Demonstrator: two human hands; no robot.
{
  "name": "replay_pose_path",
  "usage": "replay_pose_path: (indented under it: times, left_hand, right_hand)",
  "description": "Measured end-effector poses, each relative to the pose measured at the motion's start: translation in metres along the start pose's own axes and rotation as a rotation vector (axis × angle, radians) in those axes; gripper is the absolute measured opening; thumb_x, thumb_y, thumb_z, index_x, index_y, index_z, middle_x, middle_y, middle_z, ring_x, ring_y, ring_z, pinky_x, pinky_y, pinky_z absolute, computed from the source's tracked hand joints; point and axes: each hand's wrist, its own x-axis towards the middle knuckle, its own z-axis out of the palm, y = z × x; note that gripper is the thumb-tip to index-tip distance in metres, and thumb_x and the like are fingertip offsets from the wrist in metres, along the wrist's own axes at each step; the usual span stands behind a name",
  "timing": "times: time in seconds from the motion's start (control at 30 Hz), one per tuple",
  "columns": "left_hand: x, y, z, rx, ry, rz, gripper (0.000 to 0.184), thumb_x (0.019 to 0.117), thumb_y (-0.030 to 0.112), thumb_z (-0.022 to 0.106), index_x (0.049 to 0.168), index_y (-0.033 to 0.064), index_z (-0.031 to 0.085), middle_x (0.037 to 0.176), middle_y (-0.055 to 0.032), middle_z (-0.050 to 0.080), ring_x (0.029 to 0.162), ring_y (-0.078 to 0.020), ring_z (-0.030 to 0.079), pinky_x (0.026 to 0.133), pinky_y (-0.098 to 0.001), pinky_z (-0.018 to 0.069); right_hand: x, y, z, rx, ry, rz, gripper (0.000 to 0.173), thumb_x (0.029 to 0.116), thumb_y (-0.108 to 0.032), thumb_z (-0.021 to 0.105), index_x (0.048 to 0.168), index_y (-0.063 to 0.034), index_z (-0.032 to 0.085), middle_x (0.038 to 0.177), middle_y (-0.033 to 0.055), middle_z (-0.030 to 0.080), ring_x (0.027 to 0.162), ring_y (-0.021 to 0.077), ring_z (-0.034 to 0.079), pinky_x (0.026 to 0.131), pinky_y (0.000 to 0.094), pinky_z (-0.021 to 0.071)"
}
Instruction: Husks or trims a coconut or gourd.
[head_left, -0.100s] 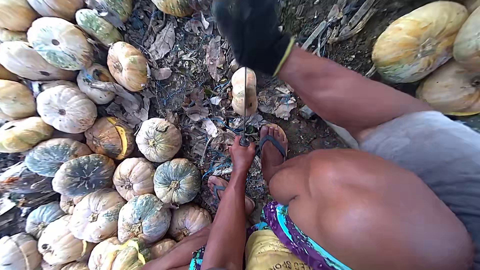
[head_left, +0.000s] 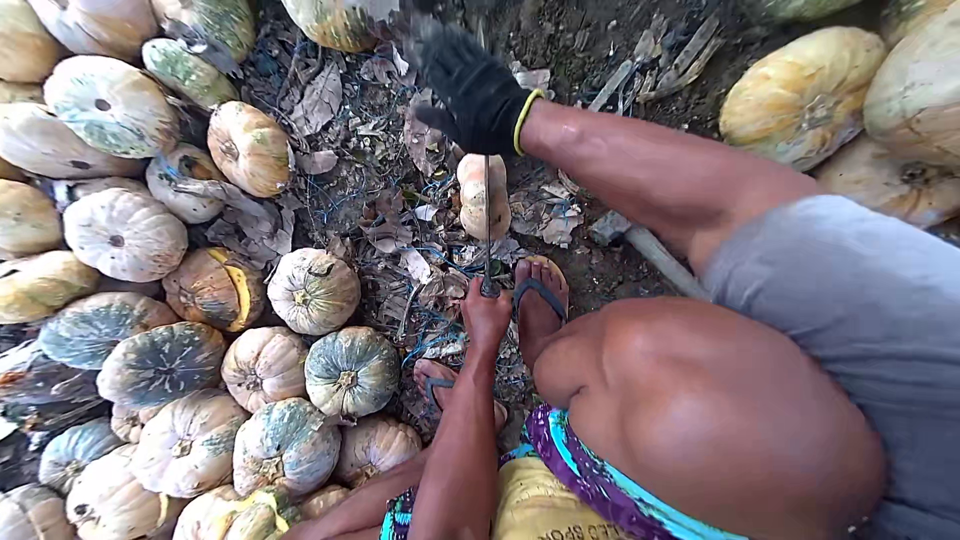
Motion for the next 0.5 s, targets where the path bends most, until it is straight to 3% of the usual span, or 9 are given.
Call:
replay_pose_path:
  times: [0.07,0.13,0.2,0.3,0.37,0.43,0.5]
  left_hand:
    - [-0.008,0.001,-0.007,-0.004,-0.025,-0.027,0.036,0.0865,0.022,0.073,0.118,0.0045,0.069,0.093,-0.0141,0.073,0.088,-0.0296,0.072,0.082,-0.0533,0.0571]
    - [0.003,-0.006,0.002,-0.037,0.008,0.023,0.031,0.0839,0.02,0.073,0.11,0.0037,0.07,0.085,-0.0115,0.072,0.079,-0.025,0.071,0.076,-0.0491,0.0574]
    - [0.009,-0.008,0.007,-0.124,0.04,0.038,0.028,0.0835,0.016,0.073,0.107,0.001,0.07,0.083,-0.0113,0.071,0.076,-0.0215,0.07,0.074,-0.0447,0.0579]
    - [0.006,-0.001,-0.007,-0.074,0.006,-0.003,0.029,0.0855,0.017,0.074,0.111,0.0032,0.07,0.088,-0.0135,0.072,0.083,-0.0261,0.071,0.079,-0.0491,0.0573]
    - [0.017,-0.009,0.014,-0.085,0.056,0.047,0.03,0.0839,0.018,0.074,0.109,0.0028,0.07,0.086,-0.0135,0.073,0.081,-0.0267,0.073,0.078,-0.0501,0.0587]
    - [0.029,-0.003,0.019,-0.137,0.067,0.04,0.034,0.0862,0.017,0.074,0.115,0.0001,0.069,0.091,-0.0169,0.073,0.085,-0.0292,0.072,0.081,-0.0527,0.0586]
    - [0.023,0.006,0.007,-0.092,0.041,0.011,0.037,0.0866,0.02,0.074,0.12,0.0036,0.068,0.093,-0.0166,0.073,0.087,-0.0306,0.072,0.082,-0.0548,0.0582]
  right_hand:
    - [0.001,-0.002,0.002,0.015,-0.024,-0.018,0.078,0.1068,-0.058,0.024,0.162,-0.003,0.027,0.169,0.02,0.023,0.158,0.034,0.02,0.13,0.0507,0.0112]
    - [-0.013,0.002,0.019,0.065,0.093,-0.032,0.073,0.1067,-0.055,0.03,0.156,-0.0016,0.041,0.163,0.0189,0.037,0.155,0.0343,0.029,0.129,0.0507,0.0142]
    - [-0.003,-0.004,0.024,0.053,0.151,-0.111,0.07,0.106,-0.053,0.031,0.153,-0.0041,0.046,0.16,0.0157,0.043,0.153,0.0328,0.032,0.129,0.05,0.0166]
    - [-0.002,-0.02,0.016,0.108,0.1,-0.024,0.074,0.1071,-0.057,0.028,0.158,-0.0041,0.038,0.164,0.0168,0.036,0.155,0.0319,0.028,0.129,0.0489,0.0174]
    - [-0.013,-0.014,0.032,0.087,0.162,0.003,0.068,0.106,-0.052,0.03,0.153,-0.0053,0.048,0.16,0.0157,0.044,0.151,0.033,0.036,0.126,0.0507,0.0229]
    - [0.003,-0.014,0.02,0.001,0.111,-0.043,0.073,0.1059,-0.058,0.029,0.156,-0.0065,0.043,0.164,0.0144,0.038,0.154,0.0324,0.031,0.128,0.0507,0.0186]
    - [0.001,-0.016,0.012,-0.004,0.044,0.002,0.077,0.1065,-0.06,0.027,0.158,-0.0041,0.038,0.166,0.0155,0.033,0.155,0.0319,0.027,0.129,0.0512,0.0161]
